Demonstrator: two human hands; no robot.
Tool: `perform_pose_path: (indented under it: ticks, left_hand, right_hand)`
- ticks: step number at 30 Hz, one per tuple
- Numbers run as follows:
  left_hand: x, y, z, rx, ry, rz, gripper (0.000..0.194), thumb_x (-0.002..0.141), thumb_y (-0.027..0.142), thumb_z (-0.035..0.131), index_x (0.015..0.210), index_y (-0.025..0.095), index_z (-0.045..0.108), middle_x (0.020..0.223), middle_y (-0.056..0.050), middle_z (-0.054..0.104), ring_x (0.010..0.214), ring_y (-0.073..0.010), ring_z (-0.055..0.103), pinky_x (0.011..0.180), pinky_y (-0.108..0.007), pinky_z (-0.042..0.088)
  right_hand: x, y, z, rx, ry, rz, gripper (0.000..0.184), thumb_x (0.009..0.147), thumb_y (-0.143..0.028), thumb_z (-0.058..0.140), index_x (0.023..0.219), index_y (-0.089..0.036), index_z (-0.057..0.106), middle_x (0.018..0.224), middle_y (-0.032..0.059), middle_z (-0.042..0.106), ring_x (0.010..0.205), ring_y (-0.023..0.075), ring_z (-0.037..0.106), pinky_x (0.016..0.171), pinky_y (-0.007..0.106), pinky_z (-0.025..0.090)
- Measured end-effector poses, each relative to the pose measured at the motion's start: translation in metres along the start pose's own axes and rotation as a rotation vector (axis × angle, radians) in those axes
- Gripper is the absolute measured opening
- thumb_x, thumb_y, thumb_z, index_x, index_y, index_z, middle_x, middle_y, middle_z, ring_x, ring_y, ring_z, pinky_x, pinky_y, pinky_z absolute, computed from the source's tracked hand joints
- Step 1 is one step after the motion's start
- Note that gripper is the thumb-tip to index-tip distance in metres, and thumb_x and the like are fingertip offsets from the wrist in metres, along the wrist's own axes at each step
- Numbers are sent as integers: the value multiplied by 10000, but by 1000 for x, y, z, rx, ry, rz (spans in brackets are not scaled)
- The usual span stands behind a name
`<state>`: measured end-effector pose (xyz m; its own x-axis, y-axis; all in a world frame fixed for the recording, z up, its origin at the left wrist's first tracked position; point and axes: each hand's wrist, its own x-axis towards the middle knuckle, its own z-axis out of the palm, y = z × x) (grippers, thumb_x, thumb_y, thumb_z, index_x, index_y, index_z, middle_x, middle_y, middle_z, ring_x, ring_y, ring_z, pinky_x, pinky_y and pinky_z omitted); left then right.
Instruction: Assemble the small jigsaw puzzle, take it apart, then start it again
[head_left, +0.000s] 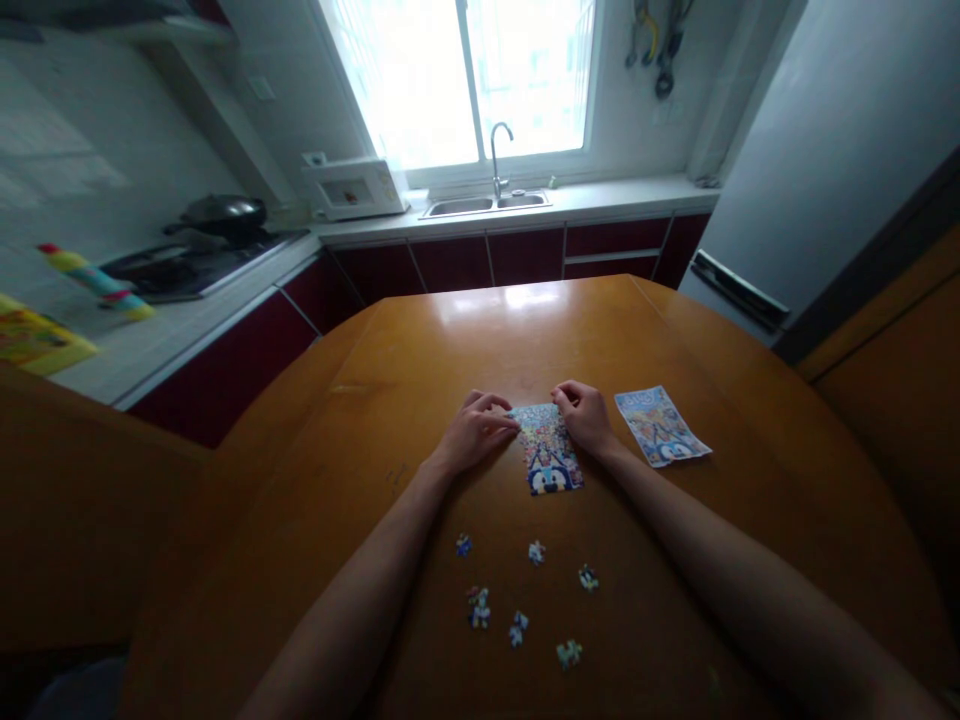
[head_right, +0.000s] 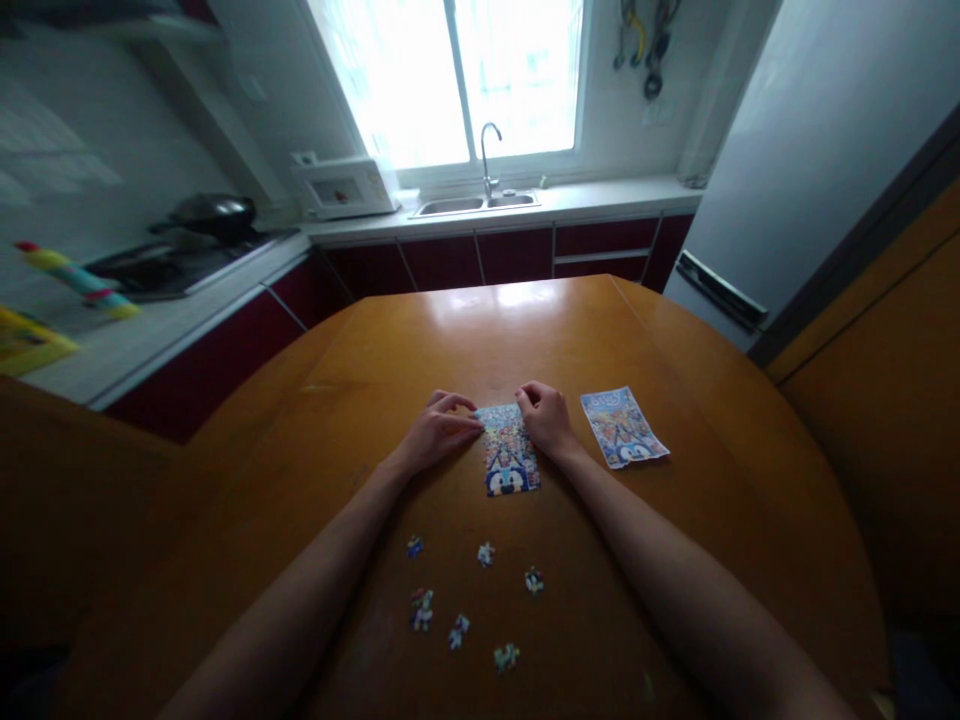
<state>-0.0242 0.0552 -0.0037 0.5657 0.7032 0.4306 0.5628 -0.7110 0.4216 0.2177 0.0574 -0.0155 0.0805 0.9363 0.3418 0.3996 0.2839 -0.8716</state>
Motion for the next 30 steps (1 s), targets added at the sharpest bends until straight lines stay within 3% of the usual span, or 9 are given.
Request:
perform_pose_path:
  ticks: [13,17,22,26,30]
  left_hand:
    - [3,10,-4,25,-29,-43,139,919,356,671,928,304,799,1119,-55,673,1055,-244,513,932,-435,491]
    - [3,8,-3,14,13,-19,164,926,313,658,1039,293,776,1125,-61,664,1072,-236,519,962,-428,483]
    - [1,1,1,37,-7,12,243,891,140,638,958,316,792,1148,-47,659,1074,-234,509,966,-440,490]
    - [0,-2,3,36,4,12,422,835,-12,572,931,332,798,1147,-33,661,1068,-229,504,951,-431,496]
    - [0,-2,4,13,27,12,423,826,-19,582,927,329,800,1123,-34,666,1062,-229,505,947,-429,492]
  right_hand:
    - [1,0,-1,-6,-14,-3,244,882,-357,564,770,-197,710,732,37,701,692,202,622,629,294,420]
    - [0,1,1,-11,-20,-91,233,845,-171,528,859,-197,760,838,52,713,779,204,625,706,307,469]
    - [-4,1,4,-154,-212,-329,376,764,-4,527,795,-258,802,969,56,690,1004,228,561,915,368,471]
    - [-6,0,4,-288,-318,-364,327,772,-33,622,803,-299,811,1147,50,669,1127,257,510,996,429,443]
    - [-7,-1,4,-331,-339,-338,280,785,-70,665,804,-308,810,1179,43,669,1156,268,499,1017,459,422]
